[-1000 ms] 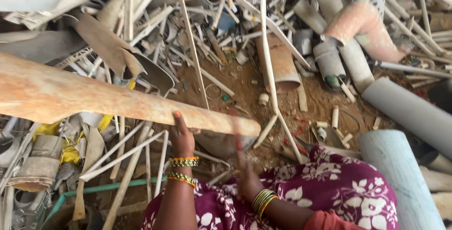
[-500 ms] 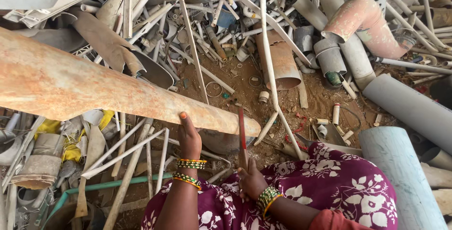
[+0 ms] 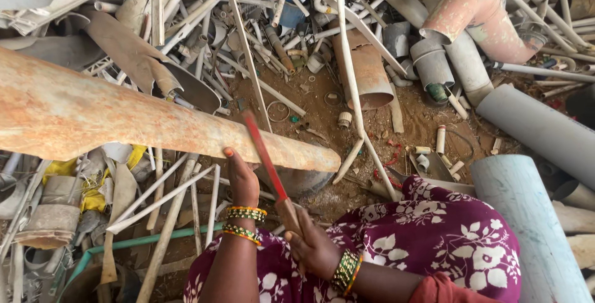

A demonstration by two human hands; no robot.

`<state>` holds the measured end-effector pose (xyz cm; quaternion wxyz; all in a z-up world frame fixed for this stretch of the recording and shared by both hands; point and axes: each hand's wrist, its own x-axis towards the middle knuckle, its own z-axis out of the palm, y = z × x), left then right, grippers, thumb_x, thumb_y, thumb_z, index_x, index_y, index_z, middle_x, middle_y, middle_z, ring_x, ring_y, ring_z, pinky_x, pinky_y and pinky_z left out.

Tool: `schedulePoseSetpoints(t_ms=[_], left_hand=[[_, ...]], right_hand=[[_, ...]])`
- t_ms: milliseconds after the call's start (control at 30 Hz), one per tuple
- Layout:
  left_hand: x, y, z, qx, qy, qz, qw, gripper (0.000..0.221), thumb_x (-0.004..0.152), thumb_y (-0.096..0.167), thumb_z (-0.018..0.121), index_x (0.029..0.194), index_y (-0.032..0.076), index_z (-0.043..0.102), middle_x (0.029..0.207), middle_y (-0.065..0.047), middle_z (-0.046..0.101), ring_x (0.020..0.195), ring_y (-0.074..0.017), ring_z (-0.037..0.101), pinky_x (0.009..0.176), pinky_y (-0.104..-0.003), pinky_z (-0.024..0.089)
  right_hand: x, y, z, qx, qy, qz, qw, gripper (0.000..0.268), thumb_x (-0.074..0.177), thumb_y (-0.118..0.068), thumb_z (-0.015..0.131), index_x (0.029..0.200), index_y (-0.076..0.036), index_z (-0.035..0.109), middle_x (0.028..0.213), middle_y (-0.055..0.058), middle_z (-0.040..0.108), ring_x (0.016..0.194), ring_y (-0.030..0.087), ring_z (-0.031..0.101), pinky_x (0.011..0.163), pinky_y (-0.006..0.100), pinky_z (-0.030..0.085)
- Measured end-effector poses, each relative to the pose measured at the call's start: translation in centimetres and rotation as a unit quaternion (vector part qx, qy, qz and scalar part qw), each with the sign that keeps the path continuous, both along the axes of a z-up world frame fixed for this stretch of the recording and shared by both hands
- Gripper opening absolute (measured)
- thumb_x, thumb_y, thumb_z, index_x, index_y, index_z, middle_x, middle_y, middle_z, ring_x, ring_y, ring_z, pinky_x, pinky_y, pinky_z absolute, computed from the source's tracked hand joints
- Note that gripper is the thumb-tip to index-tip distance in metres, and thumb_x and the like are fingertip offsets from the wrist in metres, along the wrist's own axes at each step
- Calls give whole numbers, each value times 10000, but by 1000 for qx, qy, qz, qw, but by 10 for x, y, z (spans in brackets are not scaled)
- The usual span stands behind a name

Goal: The person uses a saw to cut a large plastic pipe amidst a pile of scrap pipes, then uses the saw to smooth the edges of a smaller pipe connector.

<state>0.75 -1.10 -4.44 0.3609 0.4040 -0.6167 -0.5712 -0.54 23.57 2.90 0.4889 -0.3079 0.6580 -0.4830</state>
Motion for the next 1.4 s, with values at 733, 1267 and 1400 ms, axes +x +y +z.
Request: schedulePoseSetpoints(t_ms=[733, 1267, 1400], left_hand=[[1, 7, 37, 61, -65, 34, 995, 915, 1046, 648, 171, 1440, -135, 433, 1363, -442, 495, 1176, -523, 514, 984, -468, 492], [3, -1, 6, 1, 65, 8, 998, 921, 1022, 659, 176, 1508, -116, 286, 1456, -256, 459, 1227, -322, 527, 1067, -386, 447], [5, -4, -15, -172, -17, -34, 984, 965, 995, 685, 218, 1505, -134, 211, 1485, -280, 350, 1198, -291, 520, 952, -373, 530]], right_hand=[[-16, -8, -1, 48, 53, -11, 997, 615, 1052, -239, 520, 1536, -40, 196, 847, 115, 670, 504, 123, 570, 403, 269, 533], [-39, -24, 14, 126, -74, -103, 984, 520, 1050, -322, 414, 1497, -71, 322, 684, 45, 583, 406, 119, 486, 327, 267, 459], [-10, -15, 16, -6, 58, -15, 998, 534, 1050, -247, 496, 1505, -74, 275, 787, 54, 638, 474, 97, 552, 366, 242, 527]])
